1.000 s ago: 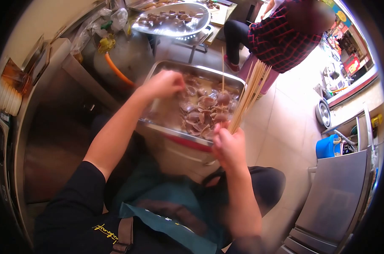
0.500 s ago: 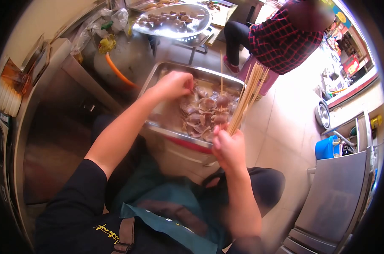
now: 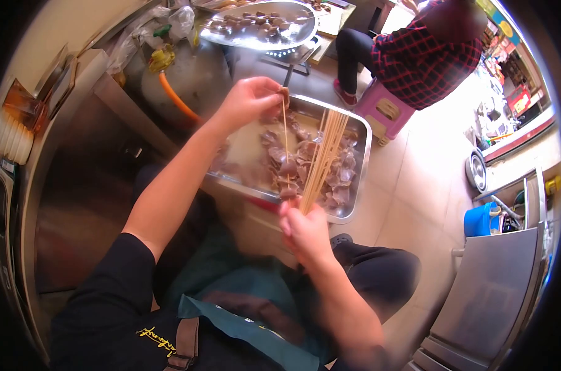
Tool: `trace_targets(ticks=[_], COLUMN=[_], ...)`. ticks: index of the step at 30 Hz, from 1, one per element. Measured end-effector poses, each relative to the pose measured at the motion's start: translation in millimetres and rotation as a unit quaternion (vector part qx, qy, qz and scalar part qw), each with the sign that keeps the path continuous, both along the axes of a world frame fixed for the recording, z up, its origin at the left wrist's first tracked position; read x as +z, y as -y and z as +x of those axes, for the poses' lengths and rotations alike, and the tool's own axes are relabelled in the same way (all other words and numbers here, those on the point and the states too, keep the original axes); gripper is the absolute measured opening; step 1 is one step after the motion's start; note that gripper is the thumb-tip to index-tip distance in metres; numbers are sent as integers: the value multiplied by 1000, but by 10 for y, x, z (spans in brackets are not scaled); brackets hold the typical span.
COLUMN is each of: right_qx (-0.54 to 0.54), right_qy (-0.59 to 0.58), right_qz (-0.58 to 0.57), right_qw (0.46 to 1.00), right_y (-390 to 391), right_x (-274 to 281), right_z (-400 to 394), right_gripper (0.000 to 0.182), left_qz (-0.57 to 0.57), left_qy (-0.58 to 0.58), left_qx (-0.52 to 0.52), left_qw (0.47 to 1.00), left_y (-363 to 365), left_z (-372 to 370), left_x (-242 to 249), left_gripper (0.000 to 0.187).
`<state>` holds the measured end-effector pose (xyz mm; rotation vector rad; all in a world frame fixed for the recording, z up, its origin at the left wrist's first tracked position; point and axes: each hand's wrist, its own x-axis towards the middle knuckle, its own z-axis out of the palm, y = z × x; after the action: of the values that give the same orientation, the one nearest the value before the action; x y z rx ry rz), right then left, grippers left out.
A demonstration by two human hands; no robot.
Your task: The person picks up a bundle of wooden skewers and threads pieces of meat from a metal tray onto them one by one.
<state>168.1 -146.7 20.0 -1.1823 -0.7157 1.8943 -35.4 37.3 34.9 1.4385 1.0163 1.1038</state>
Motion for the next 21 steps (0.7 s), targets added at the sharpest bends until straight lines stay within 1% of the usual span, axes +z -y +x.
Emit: trace_targets(ticks=[7, 9, 16, 18, 19, 21], right_qx=[-4, -23, -25, -16, -17, -21], right_qy=[12, 22, 18, 14, 14, 7], right_qz=[-7, -6, -6, -3, -3, -10], right_qw=[1000, 999, 1000, 1000, 1000, 1000], right_y=[4, 15, 19, 14, 13, 12], right_x=[10, 29, 9, 14, 13, 9], right_z=[-40, -69, -64, -53, -55, -67], right_gripper=[7, 10, 10, 9, 9, 9], left_qz=[33, 80, 102, 128, 128, 156], left_qy=[58, 17, 0, -43, -42, -76], left_qx=[-4, 1, 21, 51, 50, 71], left_qw=[998, 997, 995, 990, 990, 982], left_y=[-2, -14, -41, -51, -32, 16], left_z=[-37, -57, -50, -28, -12, 10], left_x=[33, 22, -29, -55, -41, -17], left_gripper=[19, 20, 23, 22, 22, 20])
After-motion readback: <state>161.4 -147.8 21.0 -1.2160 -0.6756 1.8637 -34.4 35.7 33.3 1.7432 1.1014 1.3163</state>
